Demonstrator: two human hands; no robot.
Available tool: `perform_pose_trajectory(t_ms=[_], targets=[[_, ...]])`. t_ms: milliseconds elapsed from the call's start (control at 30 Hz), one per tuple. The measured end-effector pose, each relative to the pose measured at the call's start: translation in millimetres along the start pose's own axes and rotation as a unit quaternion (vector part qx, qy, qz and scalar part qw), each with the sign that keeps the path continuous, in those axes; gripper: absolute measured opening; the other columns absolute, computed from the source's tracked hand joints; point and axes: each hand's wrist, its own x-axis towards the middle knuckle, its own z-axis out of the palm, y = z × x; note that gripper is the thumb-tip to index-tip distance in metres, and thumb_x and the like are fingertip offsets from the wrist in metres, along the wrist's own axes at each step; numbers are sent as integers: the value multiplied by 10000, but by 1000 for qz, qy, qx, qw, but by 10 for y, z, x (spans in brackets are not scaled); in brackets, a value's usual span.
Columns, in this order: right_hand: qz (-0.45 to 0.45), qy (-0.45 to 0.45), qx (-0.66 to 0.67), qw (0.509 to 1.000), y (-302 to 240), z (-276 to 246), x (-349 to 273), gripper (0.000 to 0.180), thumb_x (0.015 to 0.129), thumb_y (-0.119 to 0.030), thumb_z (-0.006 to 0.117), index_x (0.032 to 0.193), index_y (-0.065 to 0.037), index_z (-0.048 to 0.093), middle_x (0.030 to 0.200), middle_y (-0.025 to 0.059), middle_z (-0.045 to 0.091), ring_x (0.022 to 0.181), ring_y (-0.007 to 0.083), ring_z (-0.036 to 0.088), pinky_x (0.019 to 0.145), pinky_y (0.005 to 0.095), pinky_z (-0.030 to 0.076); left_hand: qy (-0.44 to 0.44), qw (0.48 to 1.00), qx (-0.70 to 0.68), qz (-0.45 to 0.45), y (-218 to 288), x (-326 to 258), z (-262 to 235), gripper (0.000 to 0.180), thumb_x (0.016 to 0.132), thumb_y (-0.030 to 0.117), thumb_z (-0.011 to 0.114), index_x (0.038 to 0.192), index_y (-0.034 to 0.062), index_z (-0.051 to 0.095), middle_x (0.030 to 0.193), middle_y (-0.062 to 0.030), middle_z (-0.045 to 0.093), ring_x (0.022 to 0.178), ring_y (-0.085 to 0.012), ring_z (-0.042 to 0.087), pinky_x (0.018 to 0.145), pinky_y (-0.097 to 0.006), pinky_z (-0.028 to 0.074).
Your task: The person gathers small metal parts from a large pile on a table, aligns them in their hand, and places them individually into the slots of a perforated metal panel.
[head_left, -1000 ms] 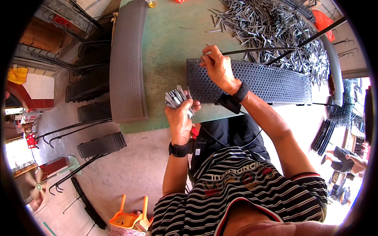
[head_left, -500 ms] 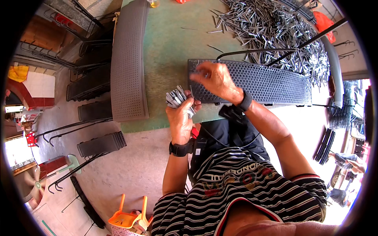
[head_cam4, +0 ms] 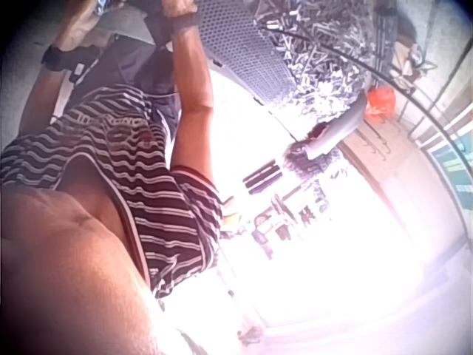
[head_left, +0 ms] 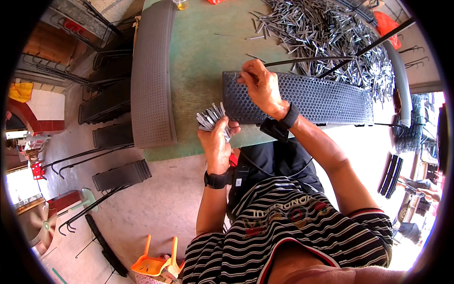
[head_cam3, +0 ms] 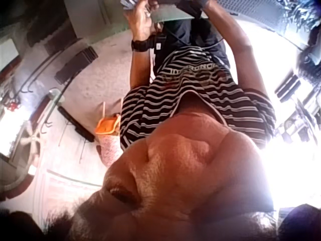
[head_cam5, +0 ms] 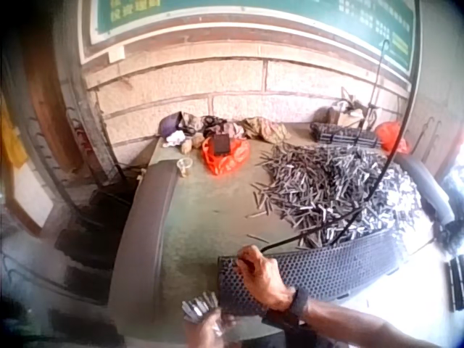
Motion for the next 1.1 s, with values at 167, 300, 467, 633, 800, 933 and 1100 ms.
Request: perform_pose_trajectory(t_ms=[167,300,467,633,800,933,1100], targets=[[-44,-19,-31,998,125,57,-1,78,828,-7,545,895,7,507,747,172,629,686,281,656,565,343,503,0,1000,0,-7,-9,25,-39,110,775,-29,610,876,-39,568,745,-101,601,547,-208,605,476,-318,524],[-185,-65,-194,961,169,25,28,57,806,-14,573,860,-2,560,746,123,621,647,302,620,554,322,485,-4,1000,-11,-16,-2,19,-35,130,771,-33,615,896,-28,579,748,-97,602,552,-203,606,479,-316,525],[-155,-57,-250,954,-15,-11,-34,110,779,-98,638,850,-17,617,711,109,623,601,264,610,538,316,470,-5,1000,-11,-22,-10,20,-40,166,766,-34,625,928,-28,591,754,-92,609,562,-205,612,479,-319,527],[107,-231,5,967,-169,-43,-140,124,790,-84,646,834,29,615,604,52,612,548,82,590,478,233,472,-27,999,1,-26,-30,-5,3,195,764,-35,626,954,-5,598,784,-86,620,608,-217,626,506,-335,537],[104,-67,77,989,-157,-32,-44,130,821,-29,571,925,41,540,692,128,646,619,163,652,541,262,507,-34,999,-5,-17,-45,-4,-8,216,764,-47,610,976,-8,590,785,-85,619,601,-211,620,508,-344,534],[9,-26,17,999,-47,29,-22,155,839,-20,542,979,14,486,742,166,650,658,230,671,560,301,512,-44,999,-2,-9,-50,36,-68,224,771,-52,596,989,-5,582,785,-82,613,583,-201,604,496,-336,522],[-45,-36,-37,998,81,104,-34,129,822,5,546,945,3,507,740,157,637,665,266,658,564,316,507,-27,999,-10,-14,-16,24,-60,237,766,-55,607,994,2,579,784,-76,610,577,-194,596,485,-325,512]])
